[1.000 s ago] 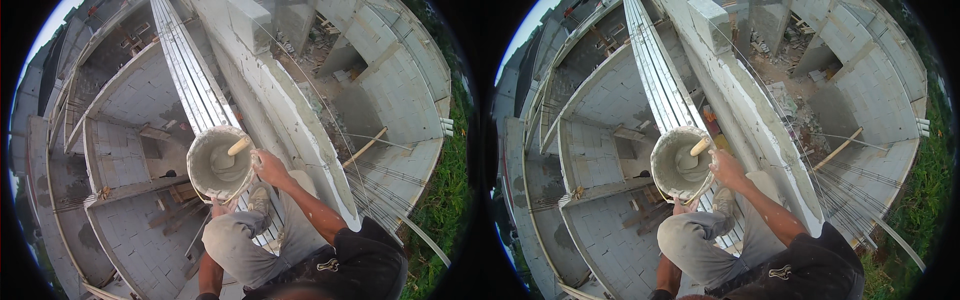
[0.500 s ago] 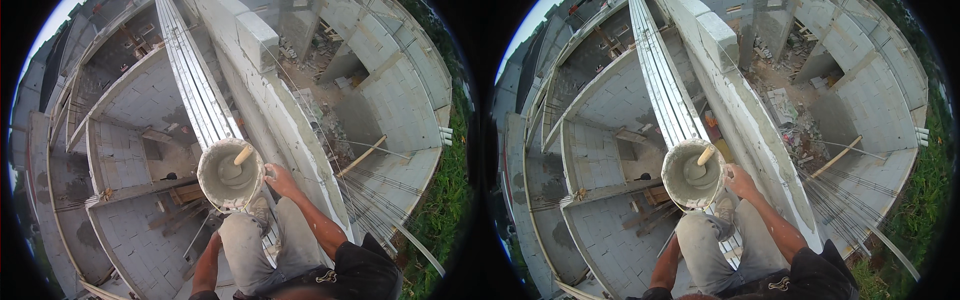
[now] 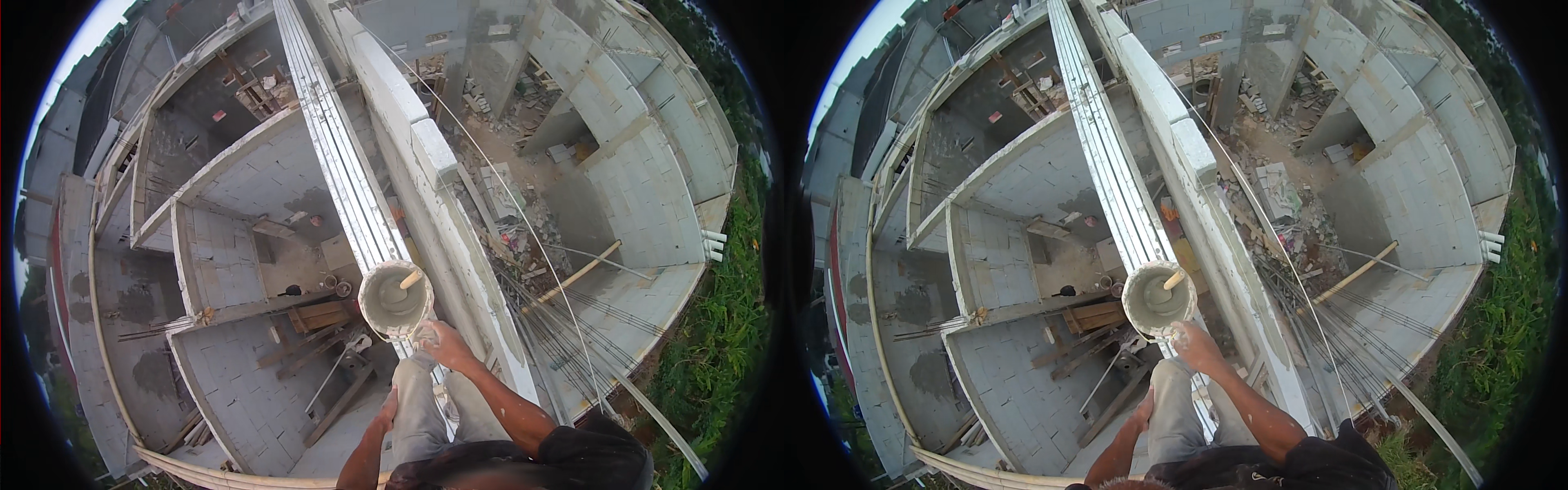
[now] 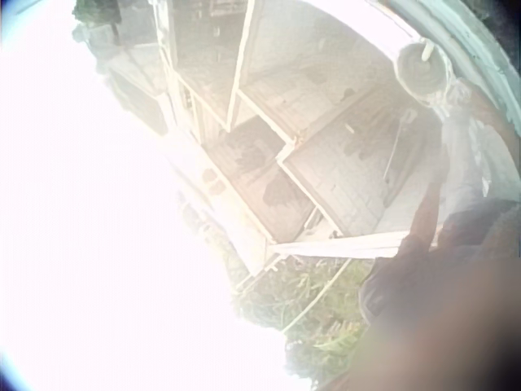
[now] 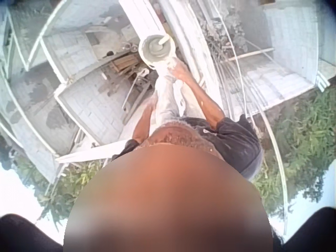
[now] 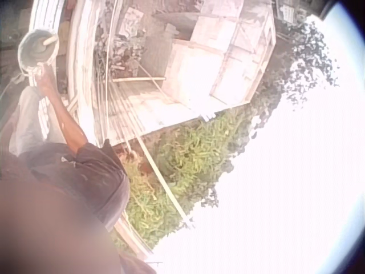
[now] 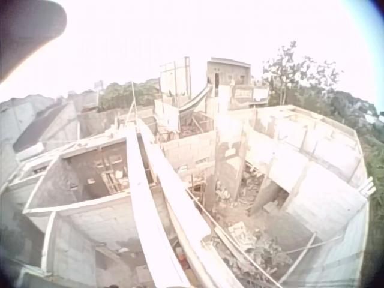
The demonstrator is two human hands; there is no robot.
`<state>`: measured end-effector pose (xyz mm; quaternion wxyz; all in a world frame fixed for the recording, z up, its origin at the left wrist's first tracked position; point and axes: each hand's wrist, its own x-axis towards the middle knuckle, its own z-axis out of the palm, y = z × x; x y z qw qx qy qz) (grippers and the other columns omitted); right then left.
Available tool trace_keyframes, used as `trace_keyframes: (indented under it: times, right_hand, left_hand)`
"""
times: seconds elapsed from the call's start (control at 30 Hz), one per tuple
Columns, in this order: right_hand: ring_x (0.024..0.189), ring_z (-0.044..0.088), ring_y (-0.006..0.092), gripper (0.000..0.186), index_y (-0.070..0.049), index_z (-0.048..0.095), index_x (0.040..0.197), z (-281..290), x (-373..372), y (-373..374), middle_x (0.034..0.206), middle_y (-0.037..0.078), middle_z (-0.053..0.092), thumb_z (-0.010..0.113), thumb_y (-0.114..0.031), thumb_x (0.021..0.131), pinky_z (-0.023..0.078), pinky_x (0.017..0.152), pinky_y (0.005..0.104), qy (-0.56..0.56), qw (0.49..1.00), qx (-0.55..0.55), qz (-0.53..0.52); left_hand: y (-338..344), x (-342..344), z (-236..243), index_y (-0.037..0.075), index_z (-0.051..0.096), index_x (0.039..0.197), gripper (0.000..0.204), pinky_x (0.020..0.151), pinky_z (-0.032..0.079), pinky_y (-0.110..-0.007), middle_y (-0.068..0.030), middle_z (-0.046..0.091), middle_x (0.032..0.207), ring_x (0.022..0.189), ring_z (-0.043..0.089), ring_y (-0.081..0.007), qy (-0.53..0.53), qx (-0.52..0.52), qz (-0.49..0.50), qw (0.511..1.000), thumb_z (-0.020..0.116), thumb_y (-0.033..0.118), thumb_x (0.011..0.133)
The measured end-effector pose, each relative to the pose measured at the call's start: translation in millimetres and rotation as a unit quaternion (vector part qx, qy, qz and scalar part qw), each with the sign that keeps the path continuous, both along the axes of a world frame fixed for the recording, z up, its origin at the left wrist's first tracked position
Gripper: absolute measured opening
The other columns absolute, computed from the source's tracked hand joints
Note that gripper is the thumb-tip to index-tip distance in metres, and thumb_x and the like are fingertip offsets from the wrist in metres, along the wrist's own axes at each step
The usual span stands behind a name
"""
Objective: The person applies mortar from a bucket onto a wall with a trowel, then lays concrete blocks onto the mortar by hand.
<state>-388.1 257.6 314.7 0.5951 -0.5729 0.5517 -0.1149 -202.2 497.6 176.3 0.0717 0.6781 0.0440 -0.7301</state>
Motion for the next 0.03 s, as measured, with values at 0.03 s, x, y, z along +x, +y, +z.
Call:
trace_keyframes:
  times: [0.03]
  right_hand:
    - [0.118, 0.058, 0.0309, 0.053, -0.01, 0.051, 0.134, 19.4, 2.8, -4.4, 0.132, 0.02, 0.055, 0.069, -0.021, 0.086, 0.044, 0.103, 0.0405, -0.016, 1.0, -0.001, 0.01]
  left_hand:
    - [-6.0, 1.6, 16.6, 0.018, 0.025, 0.154, 0.091, 0.115, 0.017, -0.06, -0.0097, 0.032, 0.155, 0.144, 0.026, -0.0254, -0.001, -0.005, 0.003, 1.0, 0.025, 0.081, 0.087]
